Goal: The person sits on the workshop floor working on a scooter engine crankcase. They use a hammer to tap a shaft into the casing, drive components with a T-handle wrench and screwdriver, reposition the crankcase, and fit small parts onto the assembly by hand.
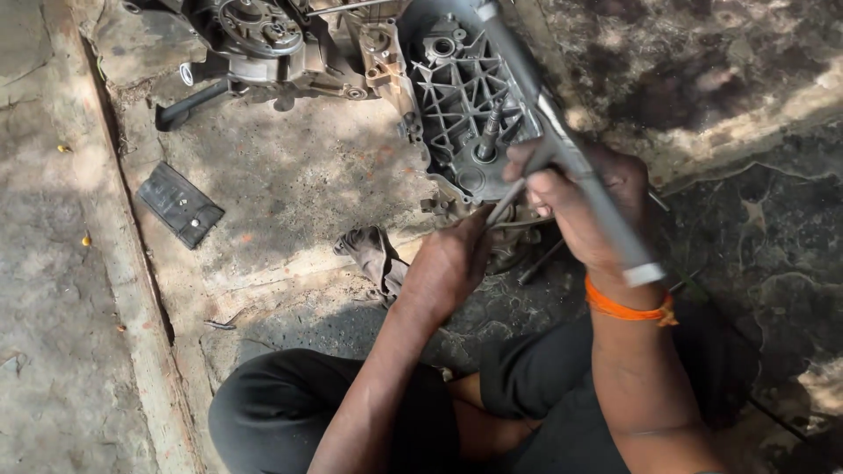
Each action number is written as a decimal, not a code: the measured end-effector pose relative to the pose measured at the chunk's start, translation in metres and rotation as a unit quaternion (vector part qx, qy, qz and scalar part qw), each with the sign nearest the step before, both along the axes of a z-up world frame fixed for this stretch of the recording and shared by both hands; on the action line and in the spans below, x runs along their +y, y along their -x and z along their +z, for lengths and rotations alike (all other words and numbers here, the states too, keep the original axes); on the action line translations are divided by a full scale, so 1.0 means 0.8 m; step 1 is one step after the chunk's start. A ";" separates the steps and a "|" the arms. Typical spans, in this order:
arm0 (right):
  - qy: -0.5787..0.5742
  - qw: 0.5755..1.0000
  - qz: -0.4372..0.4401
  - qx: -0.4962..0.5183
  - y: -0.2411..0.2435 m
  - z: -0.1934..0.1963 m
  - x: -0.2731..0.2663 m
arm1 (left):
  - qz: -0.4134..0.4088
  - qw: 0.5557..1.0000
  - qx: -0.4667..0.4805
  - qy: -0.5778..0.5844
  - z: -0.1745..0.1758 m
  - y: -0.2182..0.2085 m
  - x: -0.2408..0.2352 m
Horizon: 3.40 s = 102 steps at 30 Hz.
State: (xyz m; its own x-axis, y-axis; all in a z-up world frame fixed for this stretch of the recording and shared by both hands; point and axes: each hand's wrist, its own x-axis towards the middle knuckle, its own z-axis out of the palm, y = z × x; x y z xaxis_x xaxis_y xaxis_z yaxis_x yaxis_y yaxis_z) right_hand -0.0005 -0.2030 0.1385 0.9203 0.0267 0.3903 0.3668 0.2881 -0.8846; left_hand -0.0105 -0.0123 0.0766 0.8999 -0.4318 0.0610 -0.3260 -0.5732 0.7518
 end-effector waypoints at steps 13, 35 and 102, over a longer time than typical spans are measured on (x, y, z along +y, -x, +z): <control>-0.030 0.987 0.159 0.013 0.011 0.013 0.015 | 0.040 0.997 -0.069 -0.013 0.005 0.010 -0.002; 0.031 0.991 0.128 -0.023 0.002 -0.004 0.001 | 0.052 0.988 0.055 0.132 0.002 0.009 0.001; 0.366 0.904 -0.221 -0.023 0.021 -0.132 -0.089 | 0.060 0.838 -0.183 -0.511 0.281 -0.055 -0.098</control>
